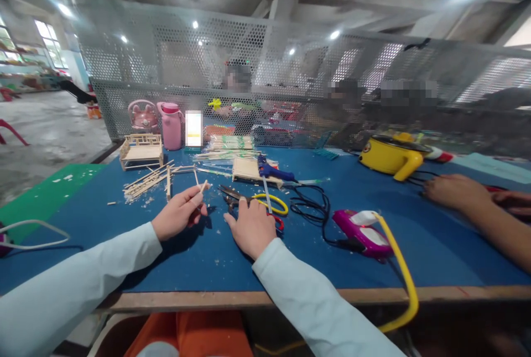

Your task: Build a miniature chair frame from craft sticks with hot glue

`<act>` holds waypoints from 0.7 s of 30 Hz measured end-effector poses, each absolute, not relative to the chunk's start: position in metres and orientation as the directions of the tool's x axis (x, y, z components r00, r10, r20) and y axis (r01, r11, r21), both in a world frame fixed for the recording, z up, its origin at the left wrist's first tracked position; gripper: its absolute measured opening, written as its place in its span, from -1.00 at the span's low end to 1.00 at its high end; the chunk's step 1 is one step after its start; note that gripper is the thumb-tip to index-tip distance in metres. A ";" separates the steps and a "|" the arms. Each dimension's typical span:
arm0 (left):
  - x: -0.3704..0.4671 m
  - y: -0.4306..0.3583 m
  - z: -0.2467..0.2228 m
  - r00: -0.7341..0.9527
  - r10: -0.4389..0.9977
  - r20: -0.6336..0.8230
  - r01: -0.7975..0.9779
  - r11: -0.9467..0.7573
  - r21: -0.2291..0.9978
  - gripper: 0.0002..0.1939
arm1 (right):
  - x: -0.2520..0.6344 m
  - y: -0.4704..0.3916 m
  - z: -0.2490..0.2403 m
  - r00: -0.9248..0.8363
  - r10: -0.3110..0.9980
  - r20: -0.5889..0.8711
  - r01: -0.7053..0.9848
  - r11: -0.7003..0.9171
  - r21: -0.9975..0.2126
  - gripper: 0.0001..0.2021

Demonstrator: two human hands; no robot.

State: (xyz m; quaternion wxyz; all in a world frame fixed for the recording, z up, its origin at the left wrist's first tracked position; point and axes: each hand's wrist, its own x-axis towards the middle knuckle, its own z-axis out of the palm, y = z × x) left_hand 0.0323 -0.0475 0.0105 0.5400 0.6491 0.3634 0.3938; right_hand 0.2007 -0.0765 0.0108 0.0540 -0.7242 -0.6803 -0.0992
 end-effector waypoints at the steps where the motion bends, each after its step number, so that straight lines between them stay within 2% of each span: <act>1: 0.032 -0.047 0.009 0.445 0.886 0.129 0.090 -0.187 0.978 -0.65 | 0.198 -0.074 0.009 0.088 0.970 0.227 0.991 -0.107 0.076 -0.45; 3: 0.030 -0.047 0.008 0.454 0.876 0.163 0.174 -0.267 0.948 -0.59 | 0.196 -0.072 0.011 0.115 0.962 0.247 0.985 -0.142 0.095 -0.44; 5: 0.028 -0.046 0.010 0.437 0.881 0.180 0.216 -0.297 0.930 -0.52 | 0.195 -0.074 0.018 0.048 0.947 0.317 0.991 -0.084 0.100 -0.48; 8: 0.025 -0.046 0.015 0.400 0.902 0.162 0.215 -0.264 0.940 -0.38 | 0.195 -0.084 0.032 -0.215 0.854 0.474 0.976 0.195 0.093 -0.58; 10: 0.025 -0.048 0.018 0.396 0.906 0.150 0.207 -0.248 0.947 -0.33 | 0.193 -0.088 0.040 -0.377 0.767 0.520 0.915 0.397 0.078 -0.60; 12: 0.025 -0.052 0.019 0.414 0.897 0.154 0.201 -0.255 0.946 -0.30 | 0.191 -0.087 0.047 -0.482 0.711 0.511 0.848 0.525 0.070 -0.62; 15: 0.025 -0.054 0.019 0.443 0.881 0.162 0.200 -0.274 0.941 -0.33 | 0.193 -0.073 0.057 -0.581 0.699 0.416 0.781 0.623 0.045 -0.68; 18: 0.018 -0.045 0.026 0.253 0.934 0.254 0.234 -0.314 0.920 -0.47 | 0.202 -0.051 0.073 -0.625 0.693 0.359 0.706 0.698 -0.117 -0.70; 21: -0.005 -0.023 0.041 -0.105 0.844 0.526 0.358 -0.462 0.812 -0.68 | 0.211 -0.027 0.084 -0.396 0.786 0.474 0.645 0.606 -0.465 -0.68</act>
